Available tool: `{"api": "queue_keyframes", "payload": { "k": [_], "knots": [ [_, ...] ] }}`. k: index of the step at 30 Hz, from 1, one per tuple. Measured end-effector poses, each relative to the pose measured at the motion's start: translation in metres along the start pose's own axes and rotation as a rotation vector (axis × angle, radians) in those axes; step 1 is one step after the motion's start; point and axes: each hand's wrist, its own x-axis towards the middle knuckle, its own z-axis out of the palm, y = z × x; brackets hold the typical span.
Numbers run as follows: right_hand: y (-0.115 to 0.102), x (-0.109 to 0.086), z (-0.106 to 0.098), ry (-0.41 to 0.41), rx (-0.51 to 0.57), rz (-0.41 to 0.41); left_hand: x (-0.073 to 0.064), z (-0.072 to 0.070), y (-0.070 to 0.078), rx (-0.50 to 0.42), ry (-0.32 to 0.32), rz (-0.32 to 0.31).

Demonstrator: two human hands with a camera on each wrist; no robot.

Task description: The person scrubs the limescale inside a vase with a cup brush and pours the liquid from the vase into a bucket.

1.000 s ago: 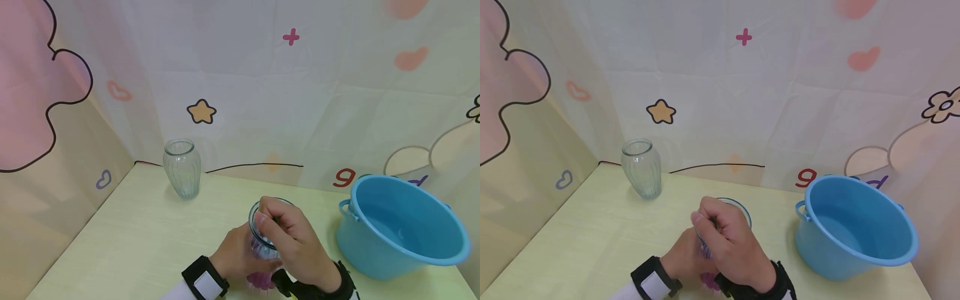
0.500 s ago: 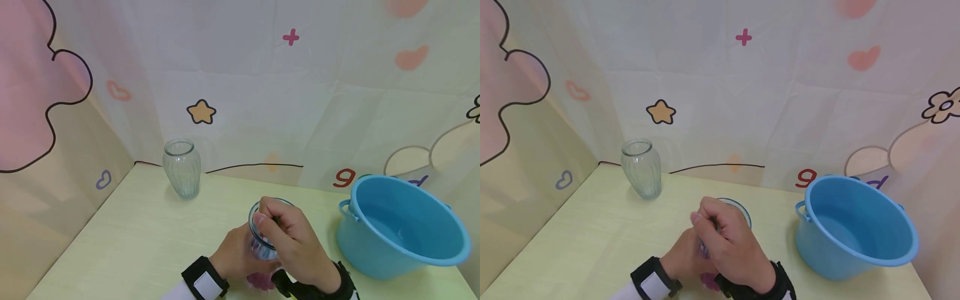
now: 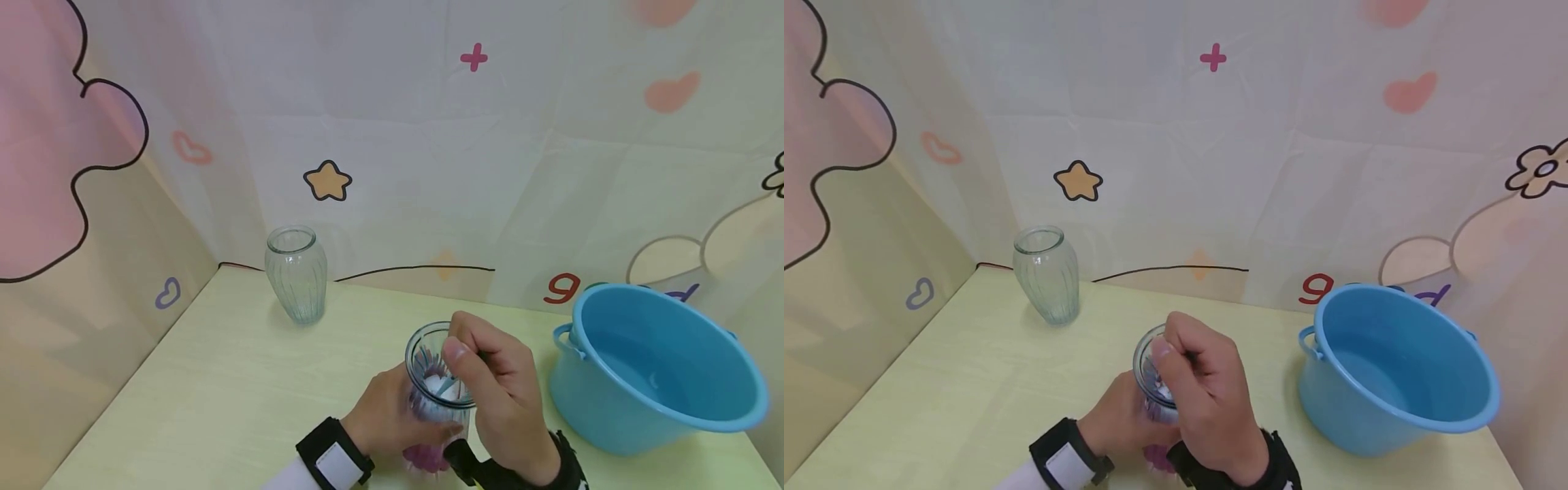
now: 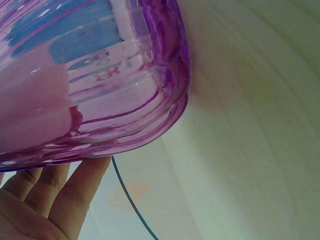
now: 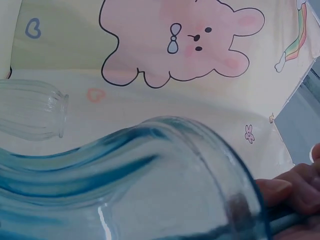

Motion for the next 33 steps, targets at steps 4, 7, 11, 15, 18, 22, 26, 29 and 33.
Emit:
{"api": "queue_keyframes", "payload": {
  "k": [4,7,11,15,18,22,26,29,33],
  "knots": [
    [-0.0002,-0.0014,-0.0037,0.032,0.053,-0.088,0.0007,0.0001,-0.0016,0.003,0.006,0.004],
    [-0.0003,-0.0025,-0.0060,0.042,0.104,-0.132,0.0008,0.0005,-0.0026,0.003,0.001,0.004],
    [-0.0010,-0.0043,-0.0084,0.080,0.170,-0.182,0.0007,0.0009,-0.0026,0.015,0.001,0.009],
    [-0.0015,-0.0051,-0.0090,0.116,0.214,-0.237,0.0002,0.0010,-0.0016,0.036,0.015,0.029],
    [-0.0004,-0.0040,-0.0074,0.125,0.233,-0.276,0.0001,0.0009,-0.0008,0.037,0.018,0.035],
    [0.0019,-0.0019,-0.0044,0.107,0.237,-0.299,0.0003,0.0006,-0.0003,0.018,0.010,0.021],
    [0.0029,-0.0010,-0.0029,0.078,0.189,-0.269,0.0003,0.0002,-0.0005,0.002,0.001,0.007],
    [0.0040,0.0001,-0.0026,0.047,0.151,-0.258,0.0002,0.0000,-0.0009,-0.006,-0.003,0.003],
    [0.0059,0.0016,-0.0023,0.010,0.115,-0.250,0.0003,-0.0003,-0.0014,-0.008,-0.003,0.009]
  ]
}}
